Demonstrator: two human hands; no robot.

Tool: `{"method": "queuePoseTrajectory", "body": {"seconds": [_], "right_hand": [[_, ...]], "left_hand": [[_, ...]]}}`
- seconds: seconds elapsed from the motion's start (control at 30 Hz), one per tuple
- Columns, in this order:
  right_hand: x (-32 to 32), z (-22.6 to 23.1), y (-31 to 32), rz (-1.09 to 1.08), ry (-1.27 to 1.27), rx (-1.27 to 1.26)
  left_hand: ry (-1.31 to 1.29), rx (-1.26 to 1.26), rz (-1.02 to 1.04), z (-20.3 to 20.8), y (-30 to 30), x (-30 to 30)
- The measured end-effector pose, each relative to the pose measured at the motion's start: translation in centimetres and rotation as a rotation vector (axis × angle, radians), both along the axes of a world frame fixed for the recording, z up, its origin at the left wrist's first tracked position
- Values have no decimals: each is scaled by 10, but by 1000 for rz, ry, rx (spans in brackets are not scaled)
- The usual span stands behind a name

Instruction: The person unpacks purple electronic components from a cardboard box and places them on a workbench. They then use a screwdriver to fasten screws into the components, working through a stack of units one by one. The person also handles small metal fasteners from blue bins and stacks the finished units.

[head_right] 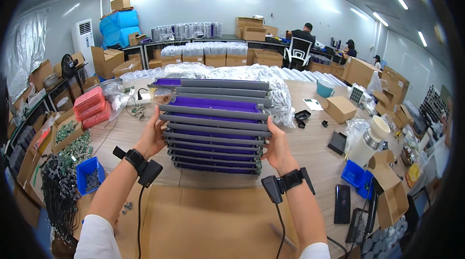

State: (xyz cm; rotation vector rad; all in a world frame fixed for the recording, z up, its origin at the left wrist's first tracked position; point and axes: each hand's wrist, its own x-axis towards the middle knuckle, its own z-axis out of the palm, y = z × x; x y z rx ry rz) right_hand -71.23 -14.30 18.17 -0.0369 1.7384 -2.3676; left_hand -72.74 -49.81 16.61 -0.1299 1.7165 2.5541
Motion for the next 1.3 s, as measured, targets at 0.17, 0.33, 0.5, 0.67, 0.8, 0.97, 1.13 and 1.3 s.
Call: {"method": "queuePoseTrajectory", "body": {"seconds": [0.17, 0.33, 0.5, 0.67, 0.8, 0.97, 1.13, 1.3], "right_hand": [[6, 3, -10, -45, 37, -56], [15, 11, -14, -110, 119, -118], [45, 13, -8, -38, 153, -224], [99, -15, 5, -35, 134, -224], [108, -70, 13, 82, 64, -247], [100, -104, 7, 64, 65, -240], [93, -115, 8, 70, 194, -145], [92, -109, 17, 17, 115, -117]], "left_hand": [[82, 69, 53, -3, 1, 3], [211, 91, 30, 10, 1, 13], [292, 100, 31, 24, -1, 71], [295, 193, -22, -12, 4, 131], [163, 306, -4, -58, -1, 154], [58, 344, 129, -93, -2, 145], [69, 379, 0, -112, -24, 128], [68, 240, 36, -95, -18, 128]]}}
